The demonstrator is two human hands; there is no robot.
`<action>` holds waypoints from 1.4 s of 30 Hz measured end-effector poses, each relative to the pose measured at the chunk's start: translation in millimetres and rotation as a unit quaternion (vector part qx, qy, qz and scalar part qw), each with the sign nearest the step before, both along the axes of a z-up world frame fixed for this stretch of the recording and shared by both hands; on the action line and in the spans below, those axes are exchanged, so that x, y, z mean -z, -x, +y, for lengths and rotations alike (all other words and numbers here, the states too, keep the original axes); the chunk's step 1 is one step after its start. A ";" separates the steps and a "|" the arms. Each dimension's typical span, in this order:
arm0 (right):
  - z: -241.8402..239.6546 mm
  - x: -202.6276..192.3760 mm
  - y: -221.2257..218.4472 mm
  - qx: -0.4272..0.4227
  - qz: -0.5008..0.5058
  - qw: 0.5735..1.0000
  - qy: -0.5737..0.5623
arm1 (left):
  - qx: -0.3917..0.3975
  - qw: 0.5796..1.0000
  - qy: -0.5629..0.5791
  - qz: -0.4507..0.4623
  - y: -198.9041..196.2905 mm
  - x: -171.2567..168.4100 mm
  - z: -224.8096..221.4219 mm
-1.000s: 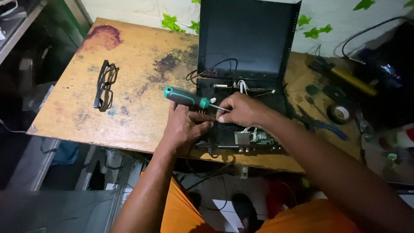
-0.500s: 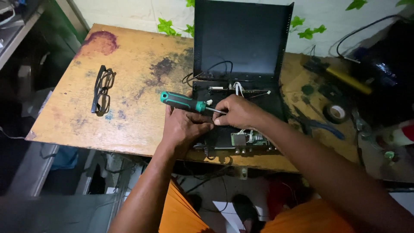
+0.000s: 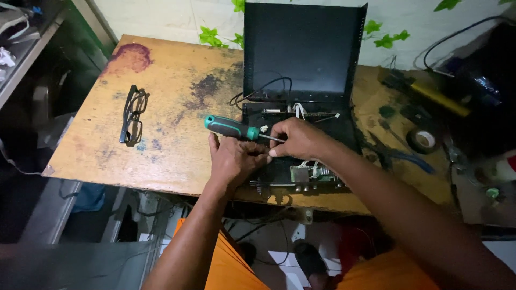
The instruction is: The person is repairing or assembling the internal components of an electronic device, using a screwdriver to secure parts and organizing the internal wiring.
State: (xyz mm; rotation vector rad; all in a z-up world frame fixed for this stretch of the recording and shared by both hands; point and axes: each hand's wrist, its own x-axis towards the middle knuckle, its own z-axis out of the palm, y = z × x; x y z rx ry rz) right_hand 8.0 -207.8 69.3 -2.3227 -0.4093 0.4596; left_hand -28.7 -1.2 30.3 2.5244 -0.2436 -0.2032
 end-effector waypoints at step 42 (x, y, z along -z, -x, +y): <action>-4.1 -34.9 61.5 0.099 -0.196 0.930 -0.294 | 0.004 0.999 0.024 -0.027 4.4 -8.6 3.5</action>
